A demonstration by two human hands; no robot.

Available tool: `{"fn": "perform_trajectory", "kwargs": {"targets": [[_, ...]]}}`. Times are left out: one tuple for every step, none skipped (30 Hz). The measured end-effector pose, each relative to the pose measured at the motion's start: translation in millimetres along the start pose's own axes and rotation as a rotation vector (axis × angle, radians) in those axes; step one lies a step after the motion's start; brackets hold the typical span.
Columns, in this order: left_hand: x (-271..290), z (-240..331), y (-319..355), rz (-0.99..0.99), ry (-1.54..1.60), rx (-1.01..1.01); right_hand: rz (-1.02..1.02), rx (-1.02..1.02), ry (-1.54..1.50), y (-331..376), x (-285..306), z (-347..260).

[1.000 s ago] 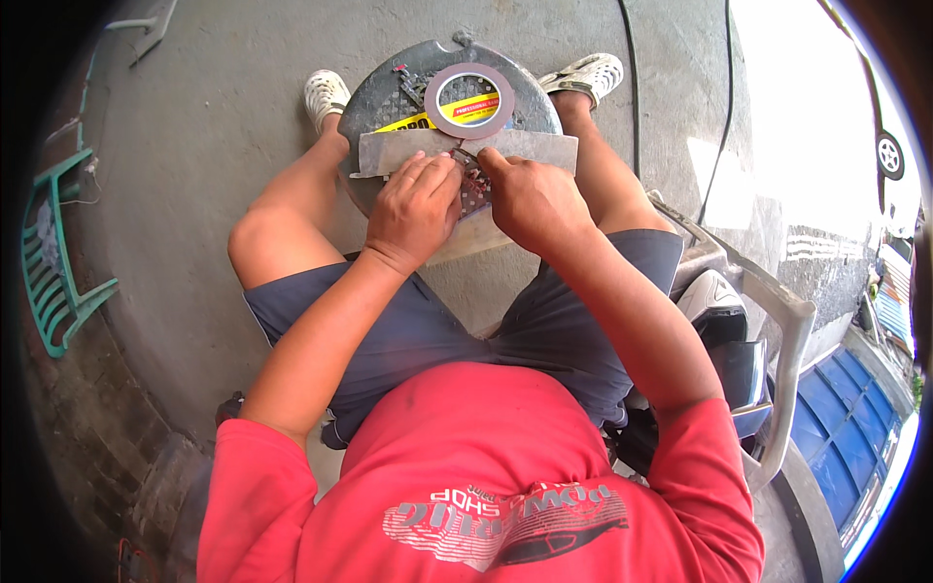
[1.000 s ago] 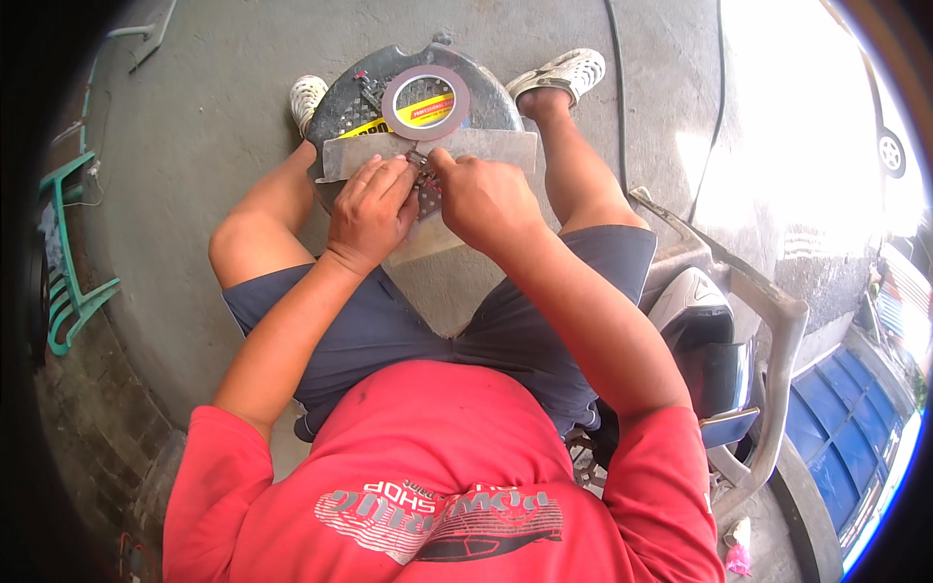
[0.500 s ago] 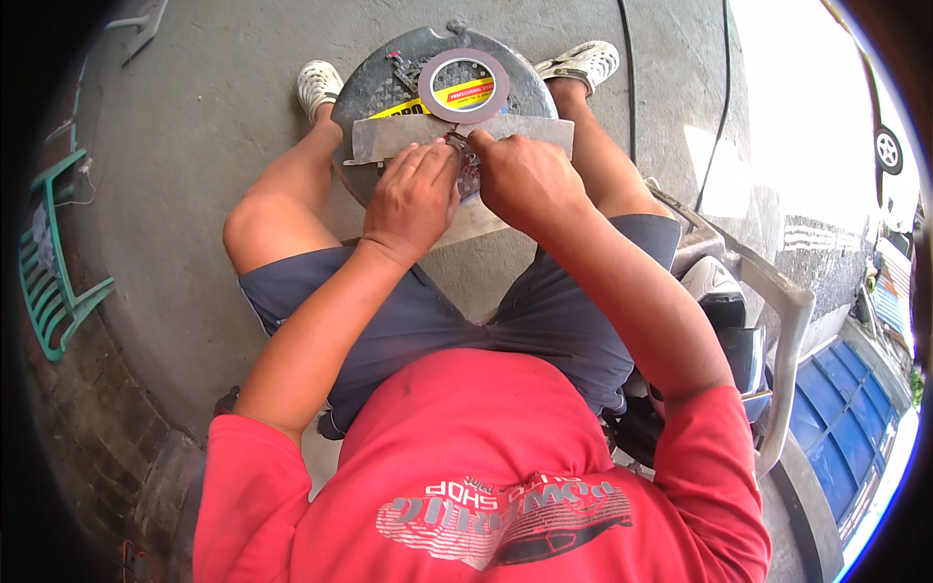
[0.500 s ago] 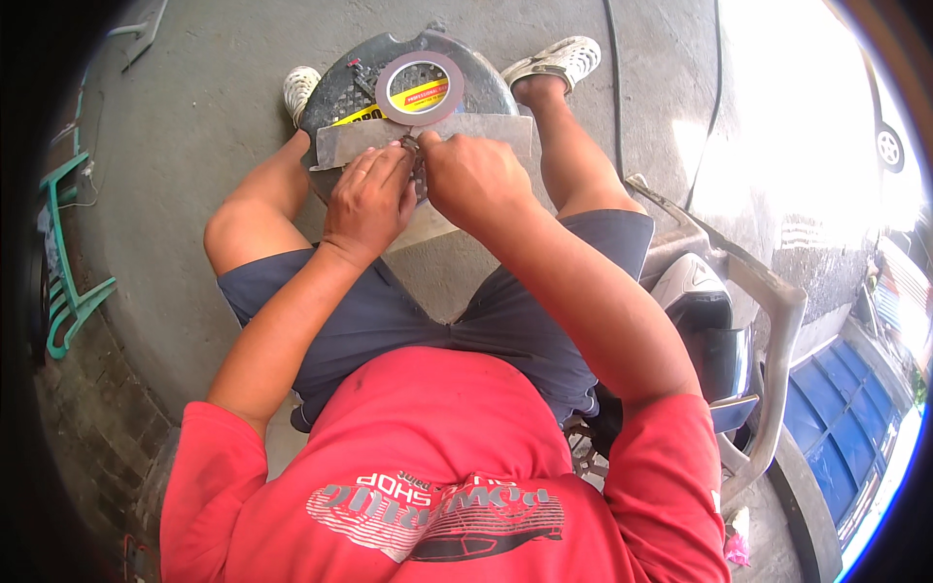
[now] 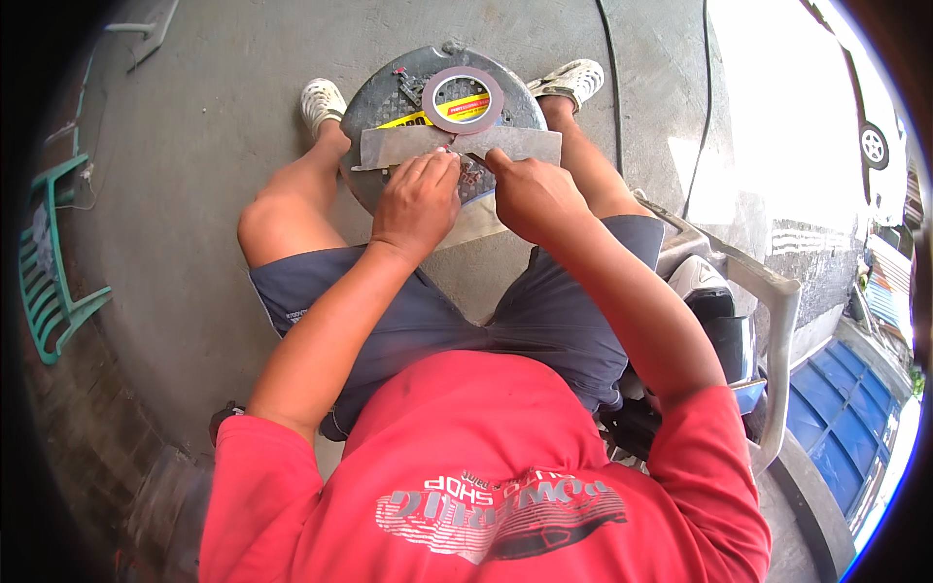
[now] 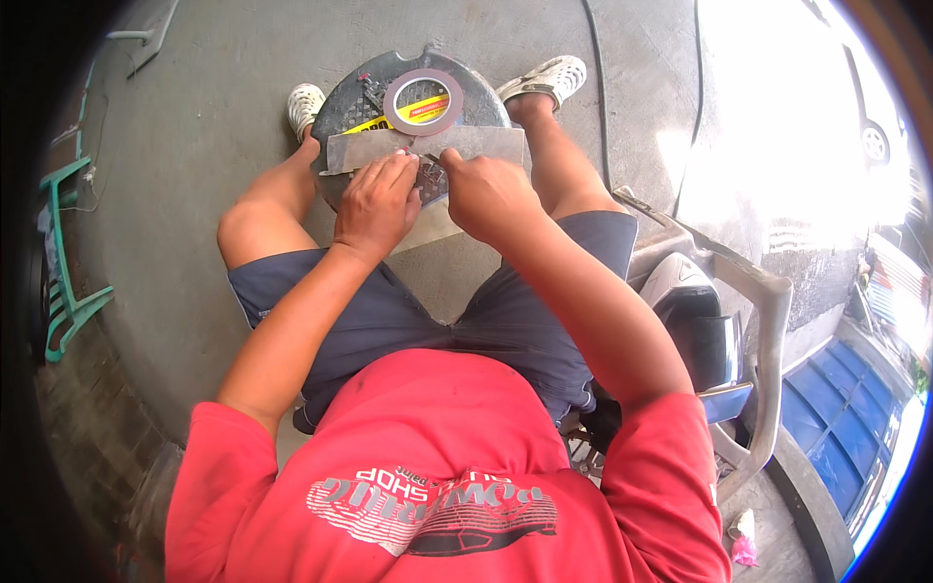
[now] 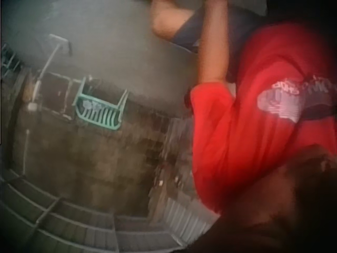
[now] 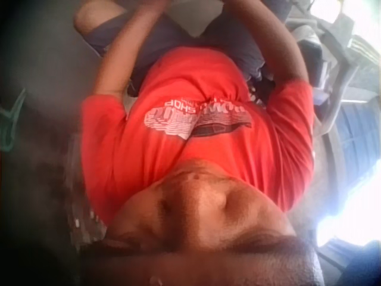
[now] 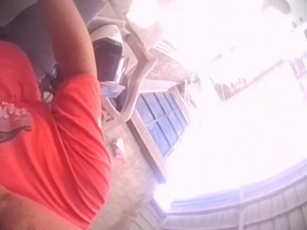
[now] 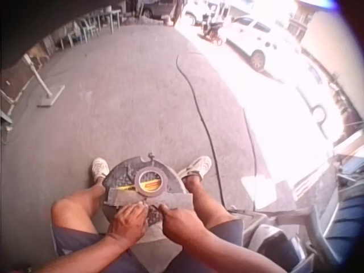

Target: The person sits and assembles small red plastic components by hand, repeatedly picking up pieces, aligning them, and securing them with tape. The person uses a roll of tape and a small cutting tool to trim tape while working on the components.

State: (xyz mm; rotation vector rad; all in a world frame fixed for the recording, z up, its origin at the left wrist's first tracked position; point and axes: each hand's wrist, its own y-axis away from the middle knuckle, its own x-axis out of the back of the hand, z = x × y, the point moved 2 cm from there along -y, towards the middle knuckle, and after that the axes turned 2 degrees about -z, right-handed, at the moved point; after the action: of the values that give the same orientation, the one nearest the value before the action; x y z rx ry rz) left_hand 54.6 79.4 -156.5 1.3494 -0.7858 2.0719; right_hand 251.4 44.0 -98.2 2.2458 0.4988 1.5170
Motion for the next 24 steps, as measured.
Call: {"fn": "perform_trajectory", "kwargs": {"targets": [[-0.8, -2.5, -1.2, 0.012, 0.001, 0.006, 0.106, 0.033, -0.056, -2.1, 6.3, 3.3], [-2.0, -3.3, -1.1, 0.018, 0.005, 0.012, 0.206, 0.064, -0.116, -6.2, 11.6, 8.6], [-2.1, -1.8, 0.3, 0.017, 0.011, 0.017, 0.304, 0.090, -0.180, -9.6, 17.3, 10.8], [-2.6, 0.5, 1.7, 0.017, 0.007, 0.034, 0.378, 0.132, -0.121, -17.3, 25.6, 12.9], [-1.0, 3.3, -0.6, 0.017, 0.002, 0.047, 0.375, 0.167, -0.075, -31.2, 25.2, 18.4], [1.1, 4.1, -4.4, 0.022, -0.007, 0.056, 0.379, 0.204, -0.027, -43.8, 27.5, 21.8], [1.0, 4.9, -5.8, 0.014, -0.013, 0.046, 0.325, 0.218, -0.021, -51.6, 25.1, 23.8], [-0.2, 4.0, -5.6, 0.010, -0.024, 0.038, 0.274, 0.238, -0.015, -59.9, 22.8, 22.7], [-1.6, 2.5, -6.0, 0.005, -0.035, 0.031, 0.222, 0.258, -0.009, -67.7, 21.1, 22.2], [-2.6, 0.0, -8.0, 0.026, -0.042, 0.011, 0.211, 0.274, 0.009, -75.3, 21.3, 22.8], [-3.8, -1.8, -8.5, 0.042, -0.048, -0.007, 0.194, 0.289, 0.023, -81.2, 18.6, 23.5], [-4.9, -3.7, -9.3, 0.058, -0.052, -0.025, 0.177, 0.303, 0.037, -86.6, 16.7, 24.9], [-5.5, -5.7, -10.1, 0.080, -0.043, -0.028, 0.177, 0.323, 0.020, -91.9, 16.1, 26.9], [-5.5, -6.5, -10.8, 0.101, -0.031, -0.031, 0.175, 0.343, 0.003, -94.2, 18.2, 26.2], [-5.0, -7.5, -11.4, 0.122, -0.019, -0.035, 0.174, 0.361, -0.014, -93.9, 19.5, 26.1], [-3.8, -9.3, -12.0, 0.140, 0.001, -0.043, 0.172, 0.304, -0.034, -92.5, 22.2, 29.7], [-0.6, -12.0, -13.7, 0.158, 0.021, -0.049, 0.169, 0.248, -0.053, -87.7, 34.3, 27.6], [3.1, -14.6, -14.8, 0.177, 0.041, -0.057, 0.167, 0.192, -0.073, -83.5, 42.6, 26.3], [8.0, -19.3, -15.0, 0.230, 0.155, 0.029, 0.303, 0.268, -0.134, -76.8, 45.6, 33.7], [12.4, -25.4, -14.8, 0.285, 0.270, 0.113, 0.341, 0.253, -0.210, -68.7, 52.3, 37.7], [17.9, -31.6, -14.8, 0.339, 0.384, 0.201, 0.376, 0.242, -0.287, -58.0, 60.9, 37.4], [21.7, -41.8, -12.2, 0.305, 0.723, 0.420, 0.411, 0.232, -0.363, -45.3, 69.3, 37.7], [30.7, -48.6, -9.2, 0.260, 1.062, 0.640, 0.406, 0.229, -0.415, -26.1, 79.7, 34.6], [43.5, -48.6, -7.8, 0.199, 1.399, 0.858, 0.408, 0.228, -0.471, -5.3, 85.4, 33.7]]}}
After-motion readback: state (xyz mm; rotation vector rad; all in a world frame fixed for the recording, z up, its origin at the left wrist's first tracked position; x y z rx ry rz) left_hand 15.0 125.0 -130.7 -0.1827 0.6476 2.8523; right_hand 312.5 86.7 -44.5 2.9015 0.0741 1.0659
